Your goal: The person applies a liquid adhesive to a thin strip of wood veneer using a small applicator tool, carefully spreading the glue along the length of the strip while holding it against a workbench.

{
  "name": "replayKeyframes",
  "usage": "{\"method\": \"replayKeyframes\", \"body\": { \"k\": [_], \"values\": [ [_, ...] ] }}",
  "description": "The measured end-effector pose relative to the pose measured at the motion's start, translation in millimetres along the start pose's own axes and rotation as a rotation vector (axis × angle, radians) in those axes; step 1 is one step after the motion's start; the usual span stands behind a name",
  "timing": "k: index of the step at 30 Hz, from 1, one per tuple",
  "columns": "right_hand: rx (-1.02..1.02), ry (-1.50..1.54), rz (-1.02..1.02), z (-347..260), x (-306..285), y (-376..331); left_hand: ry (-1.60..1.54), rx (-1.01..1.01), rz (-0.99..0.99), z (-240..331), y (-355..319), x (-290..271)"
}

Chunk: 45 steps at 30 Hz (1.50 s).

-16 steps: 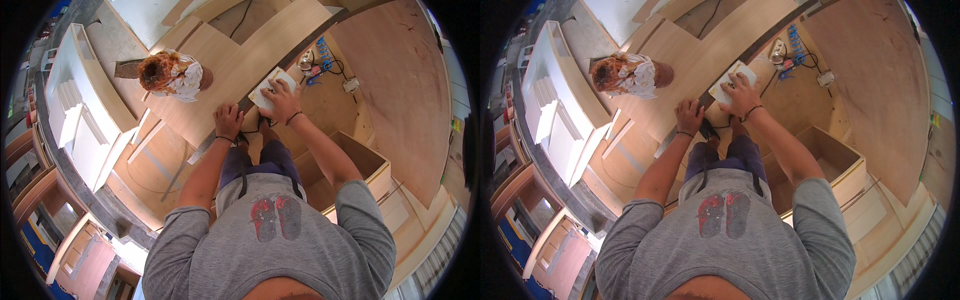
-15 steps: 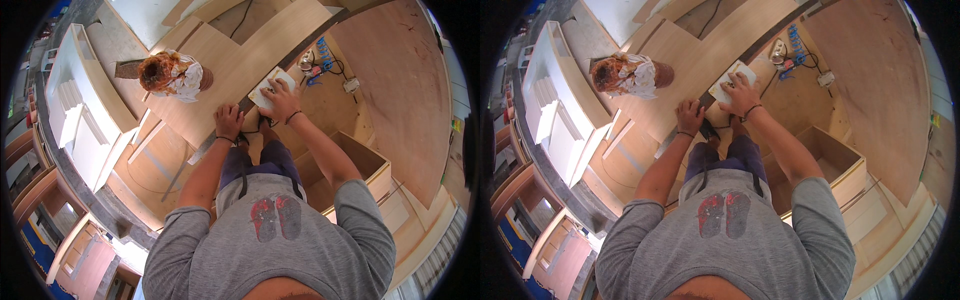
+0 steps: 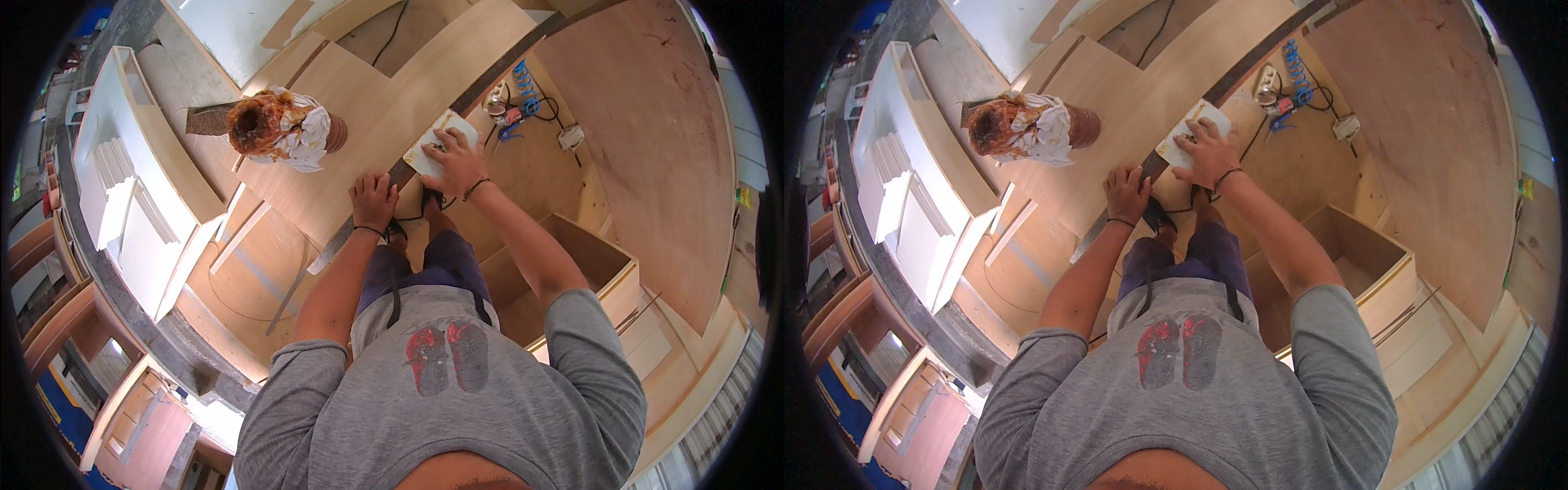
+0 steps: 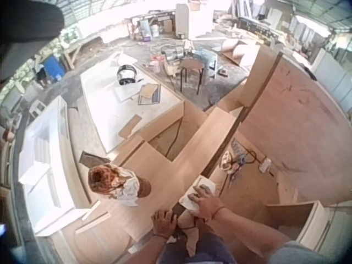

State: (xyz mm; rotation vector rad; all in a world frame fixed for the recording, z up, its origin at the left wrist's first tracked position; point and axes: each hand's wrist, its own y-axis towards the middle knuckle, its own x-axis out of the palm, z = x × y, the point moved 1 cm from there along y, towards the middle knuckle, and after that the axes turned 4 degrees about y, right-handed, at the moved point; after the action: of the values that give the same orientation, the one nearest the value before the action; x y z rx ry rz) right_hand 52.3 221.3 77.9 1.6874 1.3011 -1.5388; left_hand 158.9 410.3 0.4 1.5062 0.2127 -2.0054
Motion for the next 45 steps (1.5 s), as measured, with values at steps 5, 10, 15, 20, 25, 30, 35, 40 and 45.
{"method": "replayKeyframes", "body": {
  "k": [5,10,15,20,25,30,35,40,45],
  "values": [
    [0.013,0.021,0.049,4.3,16.3,0.1,0.018,-0.006,-0.019,1.1,-2.5,-0.4],
    [0.039,-0.015,-0.045,7.2,-0.3,-4.0,-0.009,0.007,0.013,0.8,2.4,1.0],
    [0.132,-0.006,-0.16,2.9,-31.3,-24.9,-0.025,-0.035,-0.019,2.2,1.1,-2.9],
    [0.023,0.847,0.043,-8.3,-13.7,-37.8,-0.153,-0.028,-0.042,0.9,3.5,-7.5],
    [0.24,1.727,-0.076,-20.0,22.4,-30.0,-0.233,-0.096,-0.105,-6.3,-4.2,-7.4],
    [0.123,1.641,0.002,-31.7,22.4,-32.0,-0.157,-0.042,-0.069,-26.5,-35.3,-33.6],
    [-0.093,1.103,0.148,-39.5,33.4,-37.6,-0.149,-0.067,-0.084,-47.3,-74.0,-45.4],
    [-0.105,0.347,0.084,-71.3,27.0,-46.2,-0.169,-0.074,-0.049,-56.6,-79.1,-33.4],
    [-0.053,0.154,0.148,-77.6,46.1,-47.3,-0.189,-0.069,-0.059,-54.4,-78.4,-32.2]
  ]
}}
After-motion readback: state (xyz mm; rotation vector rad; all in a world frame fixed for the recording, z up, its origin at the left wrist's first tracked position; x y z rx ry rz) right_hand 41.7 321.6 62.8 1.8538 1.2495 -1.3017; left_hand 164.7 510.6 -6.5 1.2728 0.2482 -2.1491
